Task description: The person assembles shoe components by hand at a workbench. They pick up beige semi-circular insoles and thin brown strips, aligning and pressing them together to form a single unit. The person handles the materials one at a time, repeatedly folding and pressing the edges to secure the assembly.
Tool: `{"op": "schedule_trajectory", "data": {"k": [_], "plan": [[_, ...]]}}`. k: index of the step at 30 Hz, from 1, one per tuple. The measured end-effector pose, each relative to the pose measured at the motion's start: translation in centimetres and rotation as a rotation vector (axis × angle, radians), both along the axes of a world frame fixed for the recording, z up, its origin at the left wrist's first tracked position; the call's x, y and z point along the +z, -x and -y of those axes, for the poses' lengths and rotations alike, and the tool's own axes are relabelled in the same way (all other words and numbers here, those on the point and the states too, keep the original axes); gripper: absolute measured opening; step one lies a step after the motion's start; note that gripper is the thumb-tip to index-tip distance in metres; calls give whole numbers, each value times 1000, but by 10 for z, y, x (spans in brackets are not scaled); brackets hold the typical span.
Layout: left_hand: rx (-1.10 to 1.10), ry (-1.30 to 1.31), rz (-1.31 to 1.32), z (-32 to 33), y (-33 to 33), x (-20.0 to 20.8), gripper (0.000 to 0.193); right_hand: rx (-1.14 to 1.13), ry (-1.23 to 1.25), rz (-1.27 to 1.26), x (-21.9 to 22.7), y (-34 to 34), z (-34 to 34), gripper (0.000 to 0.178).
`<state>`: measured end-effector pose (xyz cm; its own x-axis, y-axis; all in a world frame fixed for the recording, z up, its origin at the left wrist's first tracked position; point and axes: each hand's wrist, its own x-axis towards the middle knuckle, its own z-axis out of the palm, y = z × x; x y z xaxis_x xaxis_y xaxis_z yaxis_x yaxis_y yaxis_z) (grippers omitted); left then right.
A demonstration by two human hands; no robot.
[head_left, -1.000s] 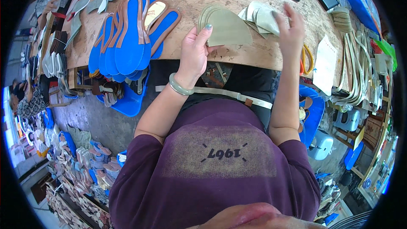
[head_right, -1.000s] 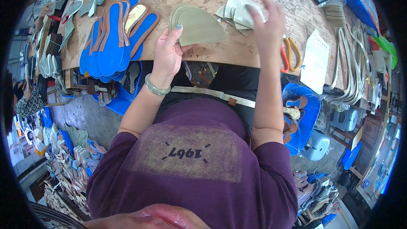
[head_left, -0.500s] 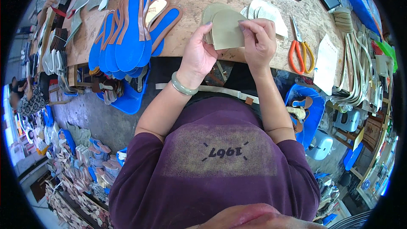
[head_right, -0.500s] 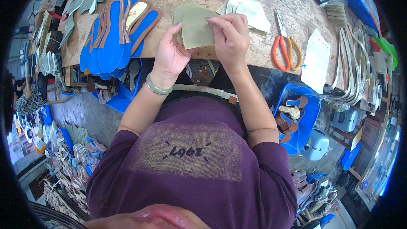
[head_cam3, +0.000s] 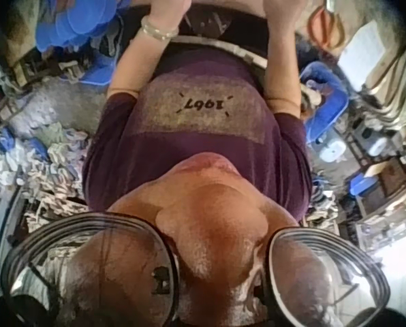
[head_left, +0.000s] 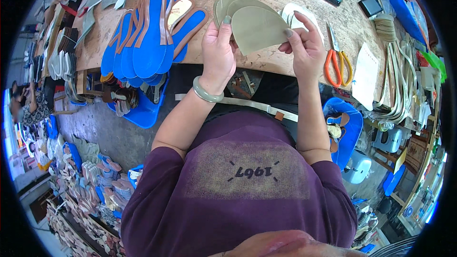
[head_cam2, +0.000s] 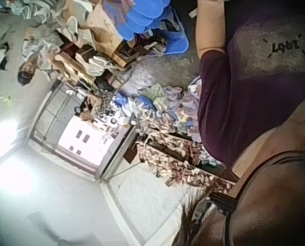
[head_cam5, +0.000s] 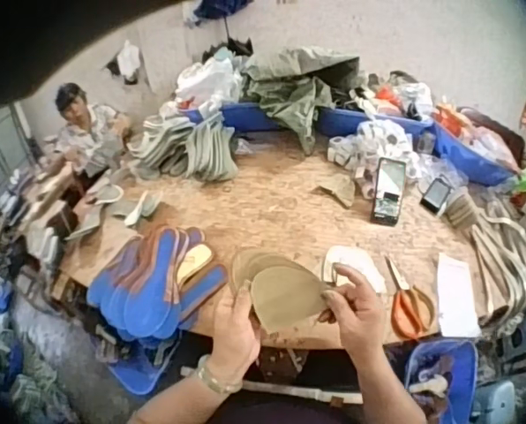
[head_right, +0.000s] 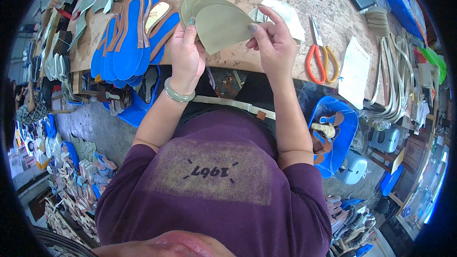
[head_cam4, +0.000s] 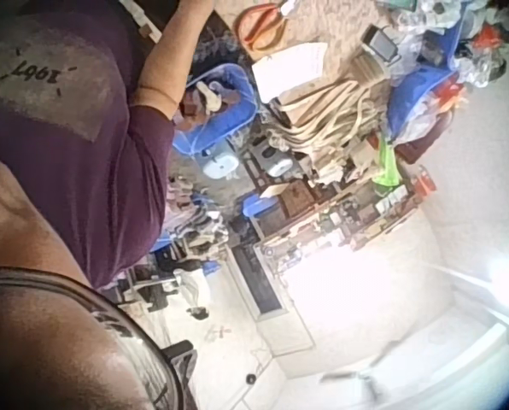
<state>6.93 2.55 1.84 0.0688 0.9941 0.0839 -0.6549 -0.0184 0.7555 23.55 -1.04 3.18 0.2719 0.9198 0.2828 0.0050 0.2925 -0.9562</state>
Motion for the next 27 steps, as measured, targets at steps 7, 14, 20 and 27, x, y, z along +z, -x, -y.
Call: {"op": "schedule_trajectory", "data": {"k": [7,14,20,27], "plan": [[133,-108,-97,-18,12,-8,27,-229,-110,20,-6,-20,0,26],[14,-31,-150,-6,6,-6,23,-452,-125,813,-11,-61,-25,42],[-58,74,-65,10,-3,7,28,-46,156,268,-11,-13,-13,27],[-39,58,-222,6,4,1,29,-256,34,-12,-3,-50,-20,28]]}}
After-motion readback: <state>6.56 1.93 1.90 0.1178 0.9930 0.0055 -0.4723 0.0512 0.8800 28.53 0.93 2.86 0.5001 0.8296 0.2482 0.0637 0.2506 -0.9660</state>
